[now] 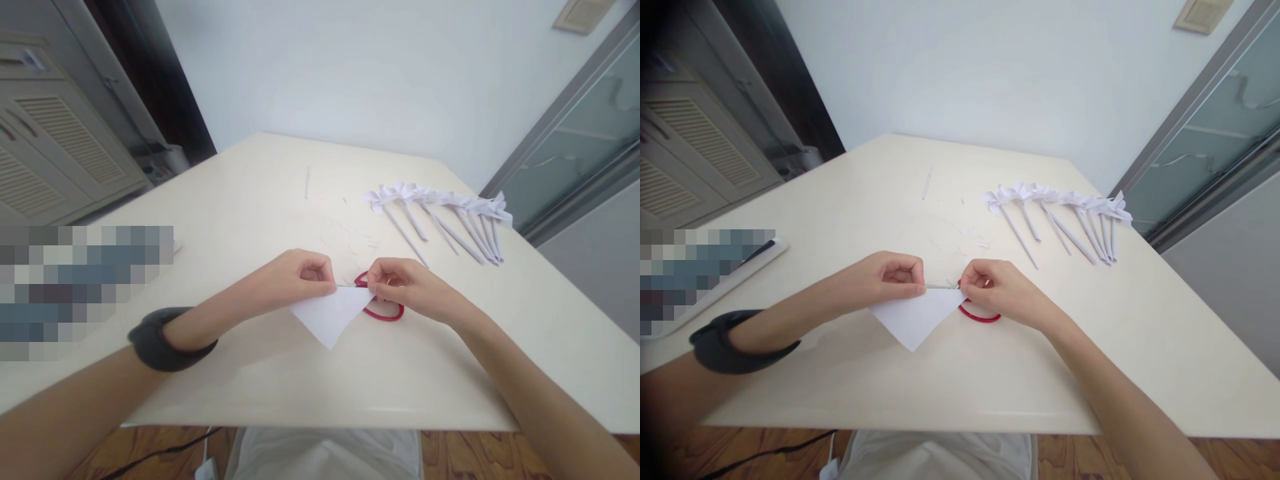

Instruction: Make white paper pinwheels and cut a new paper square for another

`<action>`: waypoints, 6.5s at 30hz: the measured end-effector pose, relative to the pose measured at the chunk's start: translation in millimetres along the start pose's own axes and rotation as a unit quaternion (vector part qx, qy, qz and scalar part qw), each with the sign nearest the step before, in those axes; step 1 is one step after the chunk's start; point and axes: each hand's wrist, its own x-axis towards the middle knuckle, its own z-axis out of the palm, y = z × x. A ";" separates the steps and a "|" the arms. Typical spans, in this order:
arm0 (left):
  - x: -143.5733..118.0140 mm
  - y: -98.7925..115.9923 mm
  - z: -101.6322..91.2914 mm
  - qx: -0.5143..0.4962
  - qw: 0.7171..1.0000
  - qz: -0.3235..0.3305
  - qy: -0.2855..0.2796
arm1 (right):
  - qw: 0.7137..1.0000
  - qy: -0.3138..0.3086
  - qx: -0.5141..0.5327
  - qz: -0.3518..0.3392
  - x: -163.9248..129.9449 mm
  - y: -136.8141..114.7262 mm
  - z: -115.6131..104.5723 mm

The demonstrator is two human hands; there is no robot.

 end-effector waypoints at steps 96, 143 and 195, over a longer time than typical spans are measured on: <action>2.3 -10.0 3.1 -0.043 0.998 0.010 0.052 | 0.995 0.080 0.045 -0.048 4.0 -6.3 2.4; 4.0 -13.3 9.4 -0.030 0.999 0.028 0.031 | 0.996 0.059 0.060 -0.009 8.8 10.4 4.3; 3.1 -12.0 24.4 0.005 0.998 0.058 0.002 | 0.997 0.014 -0.018 -0.074 7.3 4.6 34.8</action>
